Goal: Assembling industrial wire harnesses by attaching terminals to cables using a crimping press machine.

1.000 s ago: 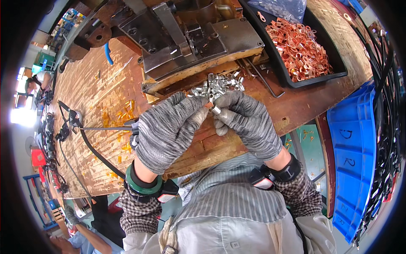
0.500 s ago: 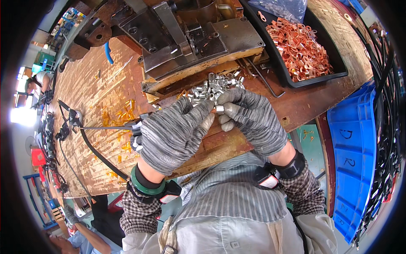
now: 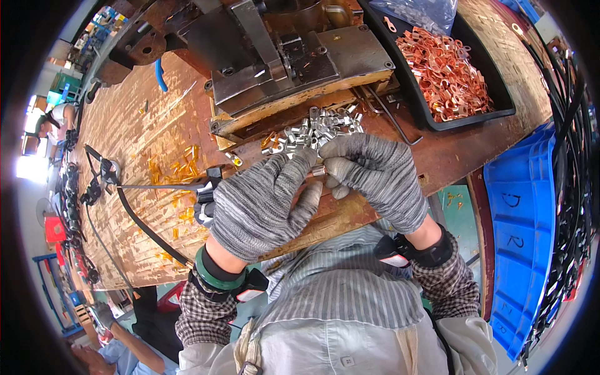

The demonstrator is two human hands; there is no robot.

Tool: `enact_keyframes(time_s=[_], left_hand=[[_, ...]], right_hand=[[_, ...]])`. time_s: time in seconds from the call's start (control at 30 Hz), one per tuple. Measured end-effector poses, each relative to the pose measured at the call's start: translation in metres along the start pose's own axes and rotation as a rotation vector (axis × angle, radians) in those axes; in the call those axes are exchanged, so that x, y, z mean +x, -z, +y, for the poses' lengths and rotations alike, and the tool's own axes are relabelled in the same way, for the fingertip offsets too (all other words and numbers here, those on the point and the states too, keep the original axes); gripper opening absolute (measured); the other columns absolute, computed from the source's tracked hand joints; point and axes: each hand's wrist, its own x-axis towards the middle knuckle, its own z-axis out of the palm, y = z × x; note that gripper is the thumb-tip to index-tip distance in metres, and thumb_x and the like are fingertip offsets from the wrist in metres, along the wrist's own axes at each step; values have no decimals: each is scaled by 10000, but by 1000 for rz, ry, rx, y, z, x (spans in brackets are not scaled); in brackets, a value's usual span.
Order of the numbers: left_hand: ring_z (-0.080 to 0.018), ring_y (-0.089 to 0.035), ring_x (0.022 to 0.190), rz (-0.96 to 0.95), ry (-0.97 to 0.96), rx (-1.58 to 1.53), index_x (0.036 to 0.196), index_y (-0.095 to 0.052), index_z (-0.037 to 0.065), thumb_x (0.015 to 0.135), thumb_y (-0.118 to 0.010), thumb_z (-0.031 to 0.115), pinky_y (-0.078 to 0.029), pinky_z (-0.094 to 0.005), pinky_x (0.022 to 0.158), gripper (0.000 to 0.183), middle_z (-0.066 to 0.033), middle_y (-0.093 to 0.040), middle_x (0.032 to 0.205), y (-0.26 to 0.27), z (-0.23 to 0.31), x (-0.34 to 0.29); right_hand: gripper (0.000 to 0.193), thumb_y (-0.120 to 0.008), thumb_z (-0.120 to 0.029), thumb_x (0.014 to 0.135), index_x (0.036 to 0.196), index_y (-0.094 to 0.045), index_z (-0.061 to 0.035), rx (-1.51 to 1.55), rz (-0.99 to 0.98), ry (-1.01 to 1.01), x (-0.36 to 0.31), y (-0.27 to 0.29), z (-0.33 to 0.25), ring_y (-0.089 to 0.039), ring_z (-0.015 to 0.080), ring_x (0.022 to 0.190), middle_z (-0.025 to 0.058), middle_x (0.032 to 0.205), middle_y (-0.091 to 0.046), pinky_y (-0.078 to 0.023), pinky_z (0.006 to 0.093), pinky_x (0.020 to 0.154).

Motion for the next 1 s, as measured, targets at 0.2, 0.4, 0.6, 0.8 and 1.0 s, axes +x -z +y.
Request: enact_keyframes(time_s=[0.2,0.4,0.6,0.8,1.0], left_hand=[[-226,-590,635,-13,40,-163,1064,-544,71,755,-592,208,-465,-324,503,341,-77,-601,775,0,-2,-10],[-261,-589,672,346,-135,-136,974,-554,57,674,-710,192,-471,-329,556,364,-111,-579,794,0,0,-29],[-280,-498,990,783,471,-95,1035,-463,53,663,-732,345,-422,-415,829,544,-150,-471,1062,-3,-10,-134],[-254,-473,1053,349,678,25,1167,-433,79,596,-787,245,-402,-376,929,692,-112,-443,1159,-27,-20,-138],[-236,-499,1037,457,774,-345,1120,-486,20,592,-760,54,-402,-342,934,596,-112,-470,1165,-33,-22,-123]], right_hand=[[226,-584,-64,829,1039,-595,19,136,-81,-30,-8,0,10,-612,102,691,62,872,-631,-512,213,615],[202,-582,-54,827,1005,-596,41,123,-128,-190,-4,-7,4,-622,129,723,94,849,-638,-525,226,625],[183,-572,-61,835,980,-594,49,98,-117,-201,-1,-12,4,-631,150,734,102,828,-632,-532,236,623],[191,-575,-63,834,988,-592,50,60,-72,-191,-1,-7,7,-632,156,728,104,837,-629,-530,241,632],[199,-574,-90,843,988,-587,46,153,-7,-185,-5,-2,17,-627,154,738,97,849,-630,-522,233,629]])
